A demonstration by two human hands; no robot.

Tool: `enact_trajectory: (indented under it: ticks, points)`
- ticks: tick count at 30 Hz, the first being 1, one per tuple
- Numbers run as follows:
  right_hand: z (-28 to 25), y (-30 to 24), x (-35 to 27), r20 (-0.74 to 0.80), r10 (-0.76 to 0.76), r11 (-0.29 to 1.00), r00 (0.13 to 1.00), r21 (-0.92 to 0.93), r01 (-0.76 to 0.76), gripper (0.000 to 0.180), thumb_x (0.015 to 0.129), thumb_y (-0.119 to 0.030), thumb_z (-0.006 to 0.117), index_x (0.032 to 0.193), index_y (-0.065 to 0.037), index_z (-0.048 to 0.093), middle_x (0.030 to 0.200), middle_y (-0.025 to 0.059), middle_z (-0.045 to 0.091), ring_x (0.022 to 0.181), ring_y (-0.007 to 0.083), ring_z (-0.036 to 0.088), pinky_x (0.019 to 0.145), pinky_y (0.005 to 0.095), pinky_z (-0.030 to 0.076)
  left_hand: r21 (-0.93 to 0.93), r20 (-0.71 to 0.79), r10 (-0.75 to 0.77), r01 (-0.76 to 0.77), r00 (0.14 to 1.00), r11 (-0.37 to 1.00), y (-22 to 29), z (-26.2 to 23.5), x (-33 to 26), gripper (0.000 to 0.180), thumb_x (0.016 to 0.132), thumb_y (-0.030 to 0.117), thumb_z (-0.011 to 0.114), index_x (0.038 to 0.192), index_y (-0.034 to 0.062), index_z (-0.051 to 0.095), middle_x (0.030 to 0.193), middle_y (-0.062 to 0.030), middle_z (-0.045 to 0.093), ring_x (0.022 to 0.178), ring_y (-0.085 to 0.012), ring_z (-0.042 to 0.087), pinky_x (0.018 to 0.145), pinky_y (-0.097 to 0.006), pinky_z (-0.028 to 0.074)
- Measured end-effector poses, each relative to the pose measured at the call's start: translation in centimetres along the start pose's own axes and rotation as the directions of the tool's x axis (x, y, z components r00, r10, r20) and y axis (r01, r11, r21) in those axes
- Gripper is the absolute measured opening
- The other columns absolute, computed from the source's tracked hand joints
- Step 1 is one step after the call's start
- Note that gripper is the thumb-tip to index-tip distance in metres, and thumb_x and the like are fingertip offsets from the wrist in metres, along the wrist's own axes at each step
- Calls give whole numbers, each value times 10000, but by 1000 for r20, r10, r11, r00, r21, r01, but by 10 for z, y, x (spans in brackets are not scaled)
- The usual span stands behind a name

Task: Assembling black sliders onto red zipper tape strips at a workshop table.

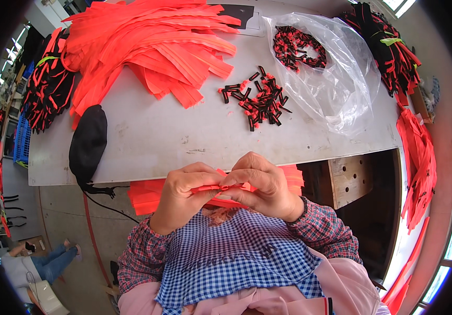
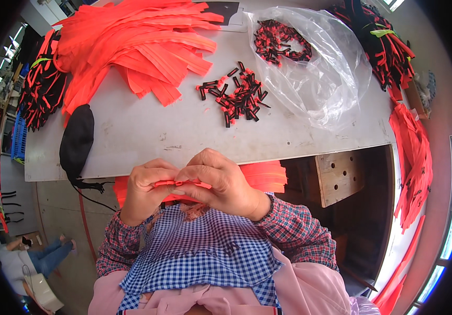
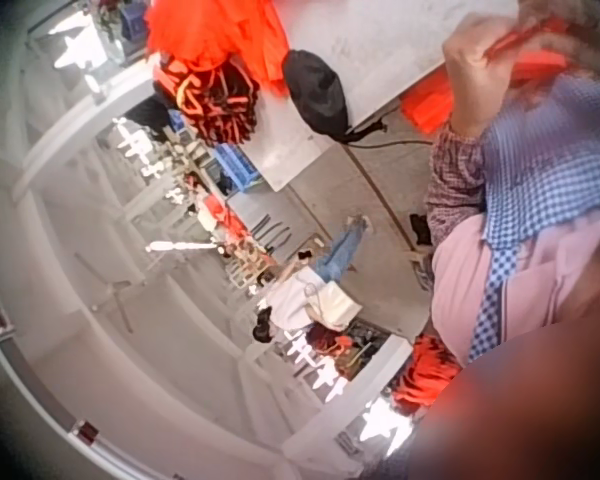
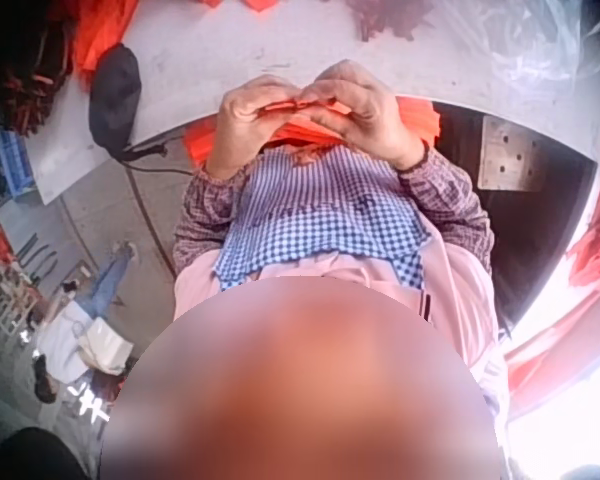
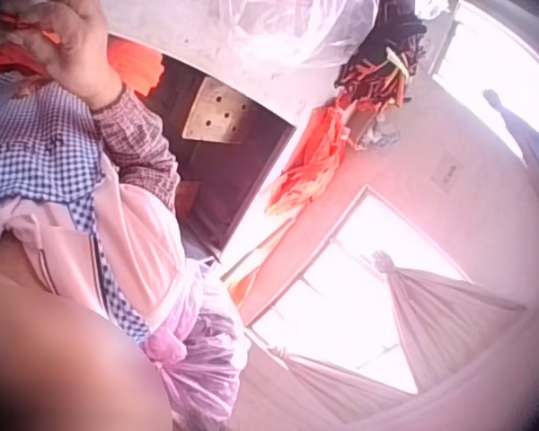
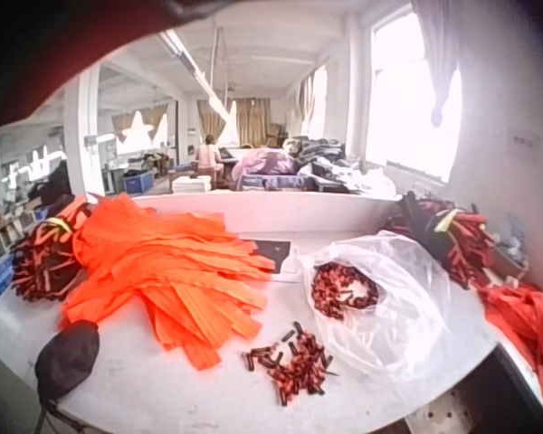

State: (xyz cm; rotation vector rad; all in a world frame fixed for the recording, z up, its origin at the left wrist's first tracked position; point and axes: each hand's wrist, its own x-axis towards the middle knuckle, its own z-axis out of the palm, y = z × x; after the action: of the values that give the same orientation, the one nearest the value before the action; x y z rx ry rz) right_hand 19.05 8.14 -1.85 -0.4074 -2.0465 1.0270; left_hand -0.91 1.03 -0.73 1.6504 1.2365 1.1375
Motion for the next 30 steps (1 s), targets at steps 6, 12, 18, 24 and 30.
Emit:
enact_trajectory:
  ticks: [6, 12, 18, 24, 30]
  points:
    - [-2, -1, -1, 39, 115, 982, 993, 148, -119, 247, 782, -108, 810, 1010, -78, 718, 911, 57, 624, 857, 217, 631, 729, 326, 529, -40, 33, -19, 21, 999, 999, -2, 0, 1, 205, 798, -71, 721, 988, 5, 722, 953, -97, 698, 848, -191, 691, 723, -279, 550]
    - [-5, 1, 3, 40, 4, 998, 999, 62, -6, 240, 785, -78, 803, 1000, -59, 697, 919, 73, 621, 863, 234, 631, 741, 337, 529, 4, 17, -27, 27, 999, 1000, 6, 1, 3, 197, 800, -54, 733, 989, 1, 719, 952, -97, 698, 852, -191, 690, 735, -282, 548]
    - [-6, 2, 3, 39, 32, 991, 999, 128, -37, 225, 790, -85, 807, 949, -45, 653, 892, 79, 617, 843, 241, 628, 732, 345, 524, -13, -21, 2, -2, 1000, 1000, 7, 4, 6, 181, 802, -37, 745, 977, -4, 716, 962, -113, 707, 858, -197, 698, 725, -282, 552]
    - [0, 7, -3, 76, 31, 964, 997, 261, -50, 205, 819, -97, 796, 899, -52, 612, 857, 74, 613, 807, 233, 616, 701, 331, 504, -10, -2, -2, 2, 1000, 1000, 8, 6, 1, 185, 783, 31, 787, 950, -7, 717, 917, -105, 710, 796, -185, 686, 703, -293, 543]
    - [6, 5, -4, 23, 64, 963, 998, 262, -68, 189, 832, -100, 791, 904, -55, 622, 805, 57, 590, 748, 201, 598, 666, 316, 488, -39, 26, -3, 4, 1000, 999, 7, 6, 2, 179, 817, 9, 759, 988, -7, 709, 953, -116, 711, 854, -206, 701, 738, -293, 555]
